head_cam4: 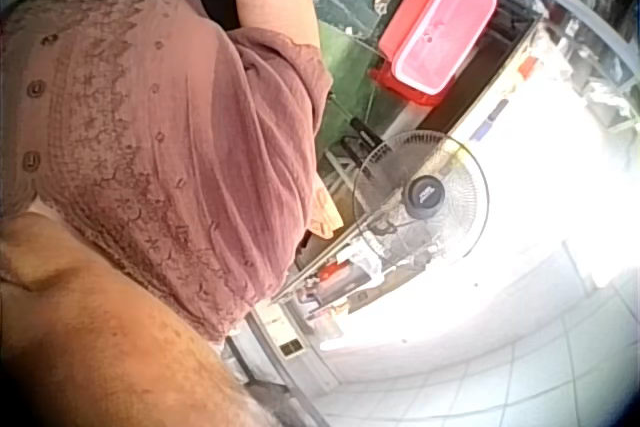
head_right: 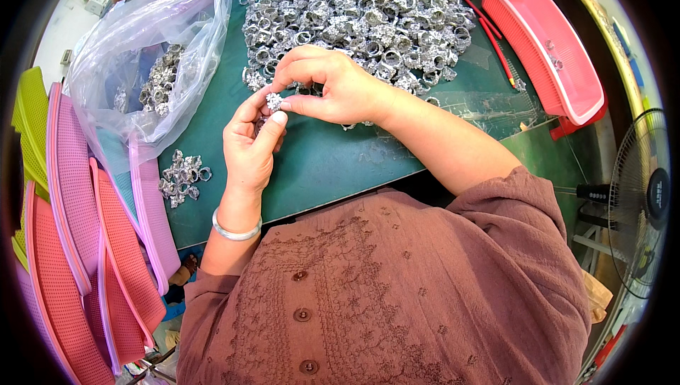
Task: The person applies a substance using a red pen-like applicator to small metal ring-shaped parts, picking them up from a large pile and placing them back on the table.
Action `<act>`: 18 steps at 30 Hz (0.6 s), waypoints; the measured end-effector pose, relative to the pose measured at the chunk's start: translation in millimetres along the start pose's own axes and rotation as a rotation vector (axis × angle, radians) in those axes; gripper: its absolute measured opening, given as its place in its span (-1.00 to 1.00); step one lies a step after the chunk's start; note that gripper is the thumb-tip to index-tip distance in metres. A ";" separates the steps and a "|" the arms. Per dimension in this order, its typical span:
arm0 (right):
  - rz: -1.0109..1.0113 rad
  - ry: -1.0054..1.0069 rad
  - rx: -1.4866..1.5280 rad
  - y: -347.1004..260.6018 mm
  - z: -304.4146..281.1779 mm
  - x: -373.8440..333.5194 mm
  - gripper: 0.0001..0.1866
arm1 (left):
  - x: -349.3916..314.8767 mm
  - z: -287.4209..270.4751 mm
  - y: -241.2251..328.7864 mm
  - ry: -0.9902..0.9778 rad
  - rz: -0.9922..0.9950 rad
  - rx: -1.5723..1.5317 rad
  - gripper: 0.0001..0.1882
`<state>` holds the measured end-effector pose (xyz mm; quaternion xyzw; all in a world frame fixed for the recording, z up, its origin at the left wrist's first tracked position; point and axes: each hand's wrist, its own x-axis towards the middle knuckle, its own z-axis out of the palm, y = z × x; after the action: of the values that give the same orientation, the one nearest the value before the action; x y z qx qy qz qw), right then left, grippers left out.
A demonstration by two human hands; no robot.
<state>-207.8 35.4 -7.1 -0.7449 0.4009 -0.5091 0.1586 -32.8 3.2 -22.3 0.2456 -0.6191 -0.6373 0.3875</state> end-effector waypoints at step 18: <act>0.067 0.069 -0.075 3.2 -7.0 1.1 -0.83 | 4.0 -0.9 0.0 0.018 0.068 -0.120 -0.31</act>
<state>-215.2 33.8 -5.5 -0.7186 0.4499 -0.5132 0.1336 -34.4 -0.6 -21.7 0.2066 -0.5843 -0.6574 0.4286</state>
